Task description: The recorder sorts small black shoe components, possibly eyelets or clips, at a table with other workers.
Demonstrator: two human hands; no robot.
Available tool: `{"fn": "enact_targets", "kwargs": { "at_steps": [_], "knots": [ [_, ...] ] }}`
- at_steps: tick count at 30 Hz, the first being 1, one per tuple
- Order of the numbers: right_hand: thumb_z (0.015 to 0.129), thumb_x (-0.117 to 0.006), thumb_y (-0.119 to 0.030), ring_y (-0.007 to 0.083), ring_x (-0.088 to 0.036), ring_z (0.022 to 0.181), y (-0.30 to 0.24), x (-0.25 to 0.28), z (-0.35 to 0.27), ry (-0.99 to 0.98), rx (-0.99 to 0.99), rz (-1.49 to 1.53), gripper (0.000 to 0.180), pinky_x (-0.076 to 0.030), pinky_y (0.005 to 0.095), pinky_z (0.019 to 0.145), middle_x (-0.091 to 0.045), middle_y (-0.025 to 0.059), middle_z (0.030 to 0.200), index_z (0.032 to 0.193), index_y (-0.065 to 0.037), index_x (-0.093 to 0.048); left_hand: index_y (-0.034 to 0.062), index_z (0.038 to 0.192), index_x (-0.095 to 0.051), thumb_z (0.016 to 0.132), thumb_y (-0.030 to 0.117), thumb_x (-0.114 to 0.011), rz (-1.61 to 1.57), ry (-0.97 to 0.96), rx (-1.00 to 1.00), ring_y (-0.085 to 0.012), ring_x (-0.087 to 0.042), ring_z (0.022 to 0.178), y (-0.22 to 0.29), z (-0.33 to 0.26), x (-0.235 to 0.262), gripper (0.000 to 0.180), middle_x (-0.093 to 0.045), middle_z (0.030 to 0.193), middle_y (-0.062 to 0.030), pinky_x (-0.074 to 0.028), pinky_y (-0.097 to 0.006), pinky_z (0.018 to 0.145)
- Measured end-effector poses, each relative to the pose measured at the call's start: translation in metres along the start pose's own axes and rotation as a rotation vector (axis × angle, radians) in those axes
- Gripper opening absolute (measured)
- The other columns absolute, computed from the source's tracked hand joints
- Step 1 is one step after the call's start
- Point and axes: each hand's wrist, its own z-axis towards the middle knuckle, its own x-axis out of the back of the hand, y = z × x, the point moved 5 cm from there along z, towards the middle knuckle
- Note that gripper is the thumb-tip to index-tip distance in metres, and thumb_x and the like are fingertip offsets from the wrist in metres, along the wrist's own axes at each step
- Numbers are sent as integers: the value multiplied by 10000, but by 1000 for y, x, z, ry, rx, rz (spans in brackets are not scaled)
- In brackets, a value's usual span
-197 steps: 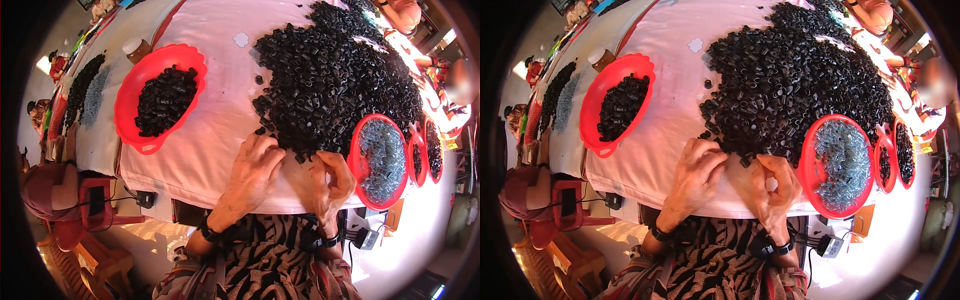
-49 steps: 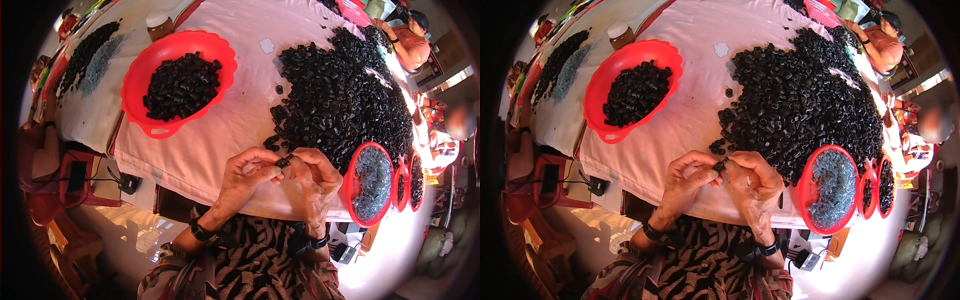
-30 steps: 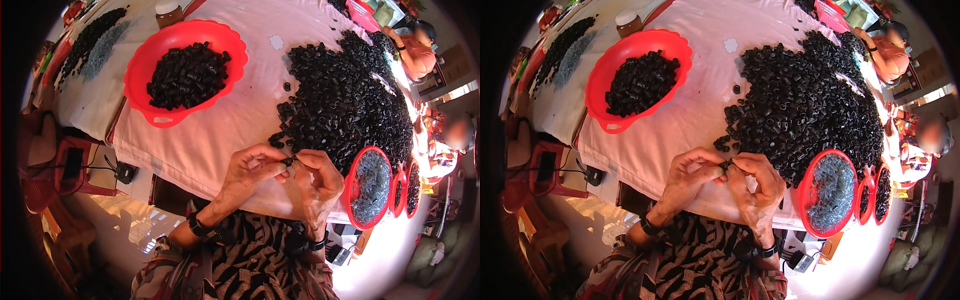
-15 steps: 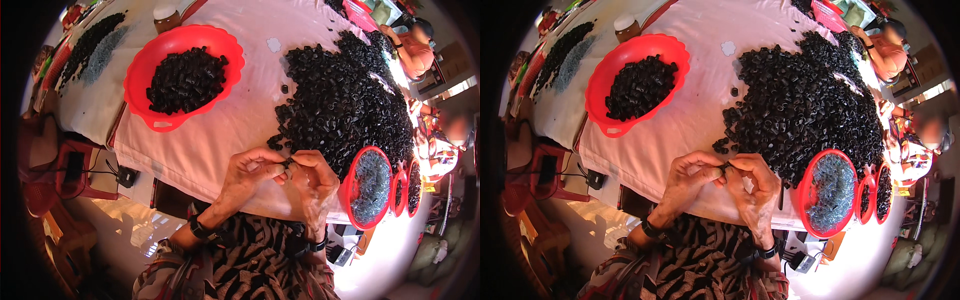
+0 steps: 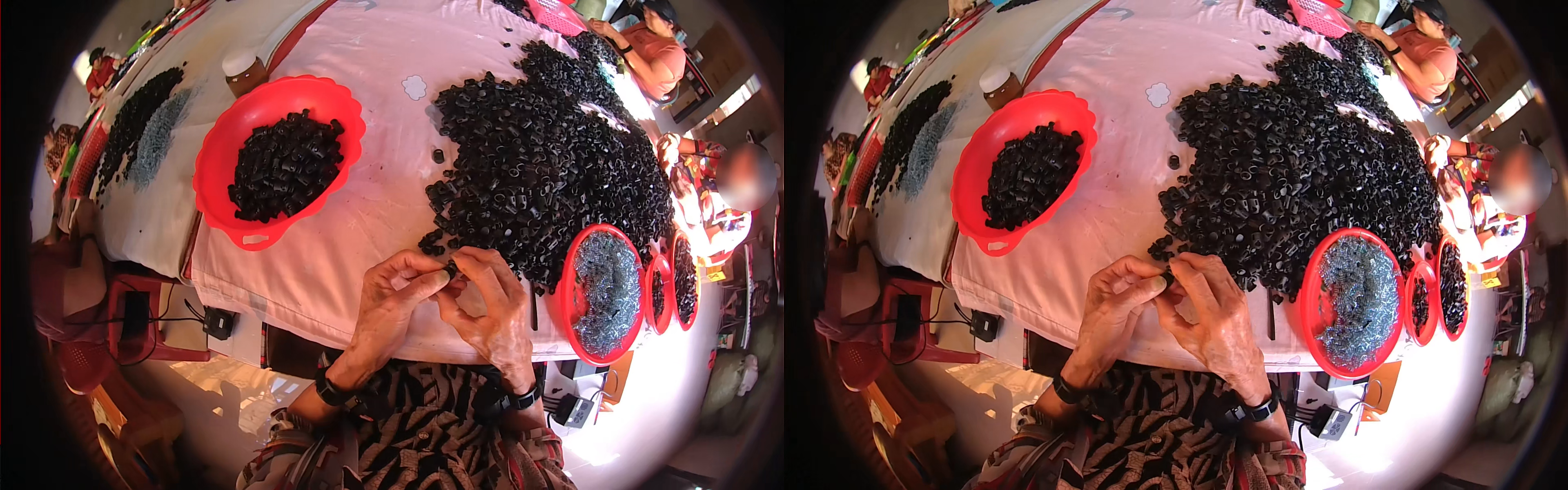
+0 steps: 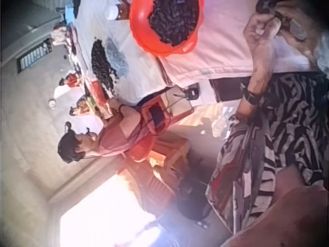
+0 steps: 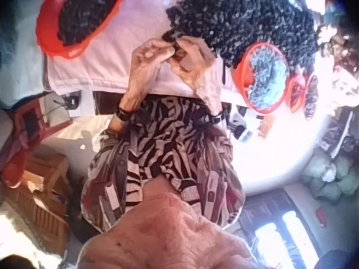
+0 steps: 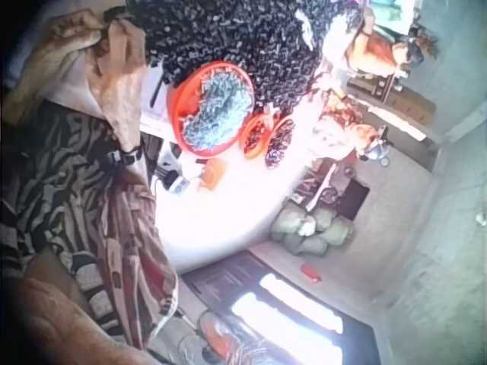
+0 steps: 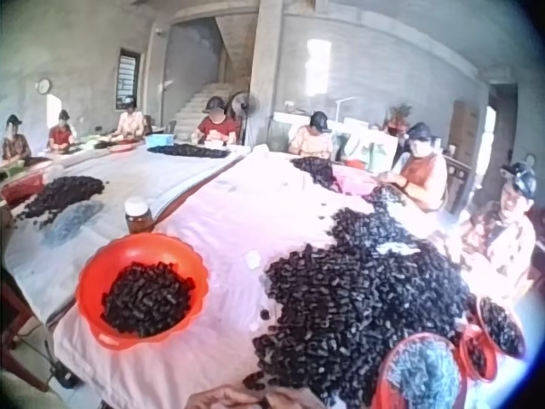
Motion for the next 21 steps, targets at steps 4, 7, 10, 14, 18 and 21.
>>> {"fn": "enact_targets", "kwargs": {
  "at_steps": [4,7,10,14,18,21],
  "knots": [
    [673,-782,41,325,-659,845,-2,1,-2,61,119,-117,445,-571,369,707,-625,182,1070,1086,50,-618,-15,996,-661,910,-13,-647,23,-12,2,-153,-675,850,0,0,0,88,-698,924,-76,-539,-288,853],
    [675,-772,32,315,-659,815,-3,2,-2,55,201,-152,387,-567,354,654,-631,181,1027,1031,75,-625,-9,989,-660,911,-6,-649,14,-13,37,-134,-665,830,-3,0,1,78,-691,903,-58,-534,-280,827],
    [681,-761,18,306,-656,764,-4,-1,-5,89,340,-236,327,-557,342,603,-637,190,981,973,91,-633,-9,970,-649,919,1,-642,50,9,25,-114,-646,800,-5,2,5,52,-676,875,-45,-524,-261,786],
    [686,-760,1,306,-655,727,-6,-7,-7,94,399,-315,303,-552,343,579,-641,204,963,948,95,-641,-9,949,-643,923,-5,-633,12,-41,35,-107,-638,805,-5,4,7,29,-671,875,-46,-520,-248,773],
    [687,-766,9,298,-659,732,1,-6,-6,136,329,-229,310,-552,341,585,-642,179,957,961,73,-637,-14,948,-650,925,1,-633,-44,-65,48,-114,-643,823,-5,7,6,32,-680,895,-59,-521,-253,782],
    [691,-779,6,297,-659,740,4,-3,-4,156,252,-133,322,-553,346,597,-639,165,957,975,56,-633,-14,962,-630,945,17,-607,-92,-31,67,-118,-644,820,-4,5,3,42,-678,930,-69,-523,-253,775]
  ]
}}
